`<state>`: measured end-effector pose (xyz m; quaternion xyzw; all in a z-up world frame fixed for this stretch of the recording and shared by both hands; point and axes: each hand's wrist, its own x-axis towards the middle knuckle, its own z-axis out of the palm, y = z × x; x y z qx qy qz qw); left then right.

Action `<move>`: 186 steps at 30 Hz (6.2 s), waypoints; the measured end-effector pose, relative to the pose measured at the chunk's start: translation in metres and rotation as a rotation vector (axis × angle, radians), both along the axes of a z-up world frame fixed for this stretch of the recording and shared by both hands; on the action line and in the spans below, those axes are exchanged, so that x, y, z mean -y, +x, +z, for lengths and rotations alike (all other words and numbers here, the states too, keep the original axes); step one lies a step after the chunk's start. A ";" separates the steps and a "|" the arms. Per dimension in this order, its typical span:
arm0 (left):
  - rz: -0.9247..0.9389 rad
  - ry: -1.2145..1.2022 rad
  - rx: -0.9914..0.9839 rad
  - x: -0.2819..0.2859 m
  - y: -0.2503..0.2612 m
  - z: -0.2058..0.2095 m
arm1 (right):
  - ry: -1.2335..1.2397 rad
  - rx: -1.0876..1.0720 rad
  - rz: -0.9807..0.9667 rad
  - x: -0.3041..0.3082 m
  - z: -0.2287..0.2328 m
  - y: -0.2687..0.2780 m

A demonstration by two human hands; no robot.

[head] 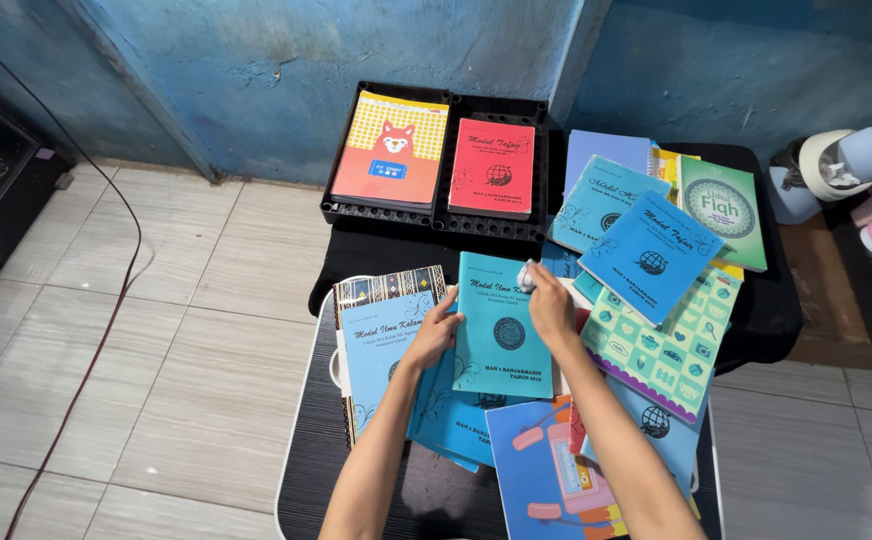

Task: The person wipes the covers of several notebooks with a small cloth, handling them one at a time. The person places the wiped notebooks into a black plastic crate.

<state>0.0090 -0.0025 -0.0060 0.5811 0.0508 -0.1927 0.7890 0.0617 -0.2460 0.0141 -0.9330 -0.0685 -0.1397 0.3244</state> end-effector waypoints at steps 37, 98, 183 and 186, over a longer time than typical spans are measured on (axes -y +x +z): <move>-0.033 -0.198 -0.001 -0.003 -0.005 -0.004 | -0.009 0.205 0.211 -0.040 0.001 -0.019; -0.011 -0.132 -0.004 -0.004 -0.009 0.006 | 0.206 0.265 -0.048 0.052 0.077 -0.096; 0.164 -0.195 -0.010 0.028 -0.022 -0.001 | 0.139 0.071 -0.011 0.011 0.159 -0.152; 0.127 -0.203 -0.028 0.028 -0.024 -0.014 | 0.357 -0.147 -0.067 0.017 0.153 -0.149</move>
